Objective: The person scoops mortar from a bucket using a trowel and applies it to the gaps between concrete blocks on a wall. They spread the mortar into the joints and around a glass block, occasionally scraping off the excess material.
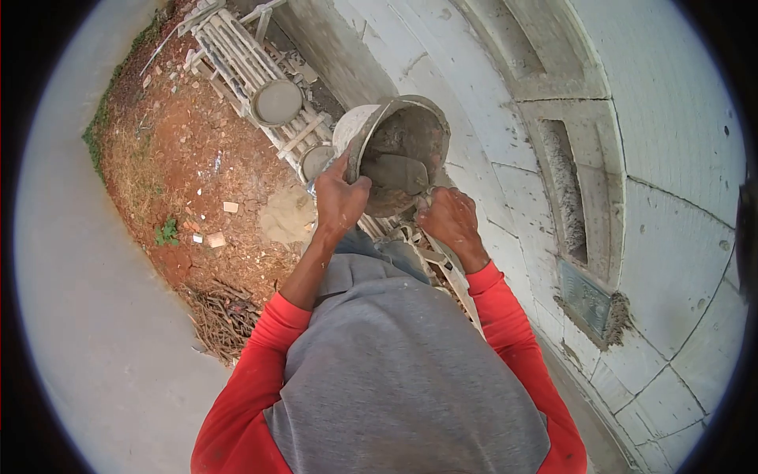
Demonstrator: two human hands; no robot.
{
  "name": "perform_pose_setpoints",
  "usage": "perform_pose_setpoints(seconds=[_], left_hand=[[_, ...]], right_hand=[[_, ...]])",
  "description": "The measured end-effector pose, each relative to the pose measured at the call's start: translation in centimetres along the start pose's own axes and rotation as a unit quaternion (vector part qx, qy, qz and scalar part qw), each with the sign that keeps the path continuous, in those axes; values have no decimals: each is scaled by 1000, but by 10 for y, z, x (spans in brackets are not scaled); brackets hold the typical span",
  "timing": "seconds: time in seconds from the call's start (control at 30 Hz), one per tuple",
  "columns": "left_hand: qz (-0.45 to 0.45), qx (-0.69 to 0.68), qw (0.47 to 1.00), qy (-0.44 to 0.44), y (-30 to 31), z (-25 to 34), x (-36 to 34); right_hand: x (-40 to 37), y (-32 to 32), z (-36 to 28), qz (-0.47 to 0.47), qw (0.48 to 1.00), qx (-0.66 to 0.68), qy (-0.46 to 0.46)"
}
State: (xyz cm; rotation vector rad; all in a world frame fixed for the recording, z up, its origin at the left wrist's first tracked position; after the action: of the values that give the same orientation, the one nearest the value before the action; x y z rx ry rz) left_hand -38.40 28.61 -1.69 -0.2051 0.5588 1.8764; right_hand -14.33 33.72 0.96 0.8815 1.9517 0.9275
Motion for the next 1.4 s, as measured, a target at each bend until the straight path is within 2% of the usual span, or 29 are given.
perform_pose_setpoints(seconds=[0.07, 0.1, 0.2, 0.3, 0.4, 0.57, 0.67, 0.7, 0.8, 0.9, 0.97, 1.1, 1.2, 1.23, 1.33, 1.4], left_hand=[[-9, 16, 999, 30, 2, 10, -4], [-15, 24, 999, 42, 4, 15, -4], [14, -39, 999, 16, 6, -14, 3], [34, -70, 997, 4, 12, -18, 4], [31, -104, 993, 53, 20, -10, 3], [72, -144, 984, 71, 23, -38, 8], [98, -152, 981, 66, 34, -49, 9], [107, -151, 981, 64, 39, -52, 10], [131, -118, 978, 115, 56, -51, 3], [178, -211, 958, 77, 65, -62, -2], [204, -217, 952, 65, 72, -77, -5], [237, -221, 941, 98, 88, -118, -14], [249, -237, 932, 113, 106, -118, -26], [261, -240, 929, 104, 111, -118, -26], [282, -236, 924, 108, 117, -127, -42], [290, -219, 924, 121, 126, -135, -40]], right_hand=[[9, -15, -27, 2, 996, 70, 57], [19, -17, -40, -30, 998, 59, 21], [25, 4, -43, -112, 957, 260, -68], [12, 13, -47, -63, 946, 289, -134], [17, 0, -32, -34, 969, 223, -97], [26, 26, -21, -34, 936, 313, -155], [45, 95, -50, 17, 978, 191, -85], [54, 114, -62, 71, 983, 167, -29], [78, 176, -100, 121, 984, 123, 40], [99, 238, -151, 83, 987, 101, 88], [106, 272, -191, 44, 980, 154, 119], [120, 315, -247, -28, 919, 338, 203], [150, 334, -265, -113, 817, 484, 291], [167, 336, -263, -136, 786, 526, 295], [239, 338, -230, -112, 760, 624, 144], [232, 339, -194, -17, 763, 639, 101]])
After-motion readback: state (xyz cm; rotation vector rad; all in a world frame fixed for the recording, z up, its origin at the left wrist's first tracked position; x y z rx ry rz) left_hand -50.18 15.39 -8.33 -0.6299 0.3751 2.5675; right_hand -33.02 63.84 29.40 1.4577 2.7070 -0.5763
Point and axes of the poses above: each hand's wrist, its own x-axis towards the middle knuckle, its own y-axis out of the back of the hand, z = x × y, the point moved 1 cm from there along x, towards the middle knuckle, and after that the axes turned 7 degrees about x, right-handed, at the moved point
